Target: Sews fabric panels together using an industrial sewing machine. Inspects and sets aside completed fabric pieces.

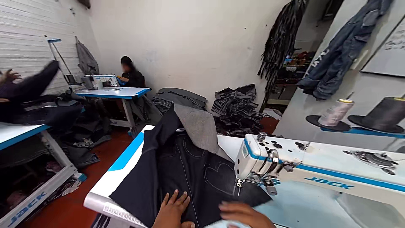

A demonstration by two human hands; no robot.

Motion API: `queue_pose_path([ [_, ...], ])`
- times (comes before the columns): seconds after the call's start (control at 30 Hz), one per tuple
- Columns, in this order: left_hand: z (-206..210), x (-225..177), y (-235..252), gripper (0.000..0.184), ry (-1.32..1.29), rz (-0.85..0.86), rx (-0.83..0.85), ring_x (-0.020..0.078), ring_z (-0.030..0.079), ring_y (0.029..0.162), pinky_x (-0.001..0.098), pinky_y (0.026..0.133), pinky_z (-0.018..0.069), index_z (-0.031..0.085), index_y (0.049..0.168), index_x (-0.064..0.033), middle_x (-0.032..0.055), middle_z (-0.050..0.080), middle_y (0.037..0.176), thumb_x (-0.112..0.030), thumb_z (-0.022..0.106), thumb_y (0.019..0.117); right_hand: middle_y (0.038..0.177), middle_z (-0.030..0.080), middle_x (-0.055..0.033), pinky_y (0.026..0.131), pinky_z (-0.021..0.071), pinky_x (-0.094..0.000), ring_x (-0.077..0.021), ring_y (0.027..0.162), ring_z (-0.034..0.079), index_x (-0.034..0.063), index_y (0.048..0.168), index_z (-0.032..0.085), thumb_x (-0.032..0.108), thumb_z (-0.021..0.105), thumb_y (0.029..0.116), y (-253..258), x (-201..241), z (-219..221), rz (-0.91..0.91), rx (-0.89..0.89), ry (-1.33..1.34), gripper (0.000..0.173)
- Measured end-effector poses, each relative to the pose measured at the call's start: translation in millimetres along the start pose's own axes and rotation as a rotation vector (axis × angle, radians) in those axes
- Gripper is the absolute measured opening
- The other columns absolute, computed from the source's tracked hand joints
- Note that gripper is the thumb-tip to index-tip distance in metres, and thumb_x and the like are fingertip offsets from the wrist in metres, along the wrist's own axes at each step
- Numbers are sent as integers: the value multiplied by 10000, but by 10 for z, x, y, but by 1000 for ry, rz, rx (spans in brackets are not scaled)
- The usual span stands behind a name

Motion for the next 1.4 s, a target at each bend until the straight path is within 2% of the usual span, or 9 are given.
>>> queue_pose_path([
  [0.2, -91, 660, -1521, 298, -767, 21, -835, 201, 694, 1106, 383, 992, 559, 709, 1162, 74, 162, 718, 1186, -100, 669, 923, 1655, 340, -150, 1195, 261, -653, -405, 1545, 251, 88, 1509, 509, 272, 787, 894, 1575, -441, 747, 213, 163, -317, 699],
  [0.4, -125, 1988, -1725, 573, -1256, -558, -861, 335, 537, 1327, 484, 1067, 468, 270, 1570, 19, 255, 452, 1518, -202, 486, 1088, 1394, 607, -228, 1097, 422, -581, -429, 1331, 543, 28, 1407, 588, 135, 496, 1065, 1614, -827, 1120, 365, 326, -526, 371],
  [0.6, -211, 2034, -1556, 299, -1506, -141, -847, 147, 741, 892, 353, 840, 628, 514, 1257, -5, 67, 746, 990, -50, 534, 962, 1206, 668, -251, 1072, 460, -513, -348, 1176, 628, -92, 1174, 678, -23, 515, 1022, 1739, -649, 349, 218, 42, 8, 234],
  [0.73, -792, 2480, -1980, 141, -1013, -119, -1107, 69, 717, 804, 281, 767, 613, 686, 983, -56, -12, 752, 873, -13, 685, 850, 956, 683, 98, 845, 550, -229, 14, 902, 638, 157, 1054, 639, 6, 388, 1023, 1679, -154, -742, 39, -313, 513, 294],
  [0.87, -1232, 2568, -2676, 191, -205, -380, -1449, 326, 646, 886, 478, 851, 523, 584, 969, 225, 317, 640, 945, 50, 565, 893, 647, 649, 56, 572, 487, -223, -19, 583, 584, 138, 662, 664, 76, 485, 879, 1213, -17, -865, 118, 310, 131, 288],
  [0.97, -715, 2571, -2728, 150, -64, -366, -1174, 475, 631, 1011, 571, 948, 479, 572, 746, 208, 369, 643, 999, 148, 474, 843, 915, 673, -300, 833, 470, -634, -449, 903, 653, -113, 954, 700, 131, 523, 1054, 721, -6, -172, 394, 1027, -420, 318],
  [1.1, 8, 2719, -2552, 232, -115, -607, -182, 514, 629, 1158, 698, 994, 462, 670, 1176, 74, 324, 664, 1196, -33, 534, 1021, 1091, 713, -264, 961, 479, -595, -421, 1042, 671, -13, 1209, 722, 126, 563, 1048, 853, -157, 47, 354, 1057, -454, 265],
  [1.3, -953, 2353, -1841, 425, -477, -574, -778, 349, 598, 1279, 509, 1110, 457, 543, 1399, 44, 238, 610, 1370, -219, 559, 1066, 1475, 477, -348, 1126, 369, -655, -507, 1364, 480, -74, 1492, 441, 353, 608, 1039, 1763, -1421, 533, 697, 239, -242, 644],
  [1.4, -1051, 2581, -1394, 590, -592, -667, -693, 412, 523, 1364, 569, 1165, 373, 462, 1495, 28, 273, 559, 1436, -372, 545, 1070, 1159, 649, -231, 904, 514, -486, -307, 1034, 634, -48, 1323, 576, 184, 685, 990, 1716, -1377, 802, 956, 131, 152, 421],
])
Point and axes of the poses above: each hand's wrist, its own y-axis towards the middle knuckle, its own z-axis out of the palm, x = y × z, the point moved 6 cm from there along y, towards the middle knuckle
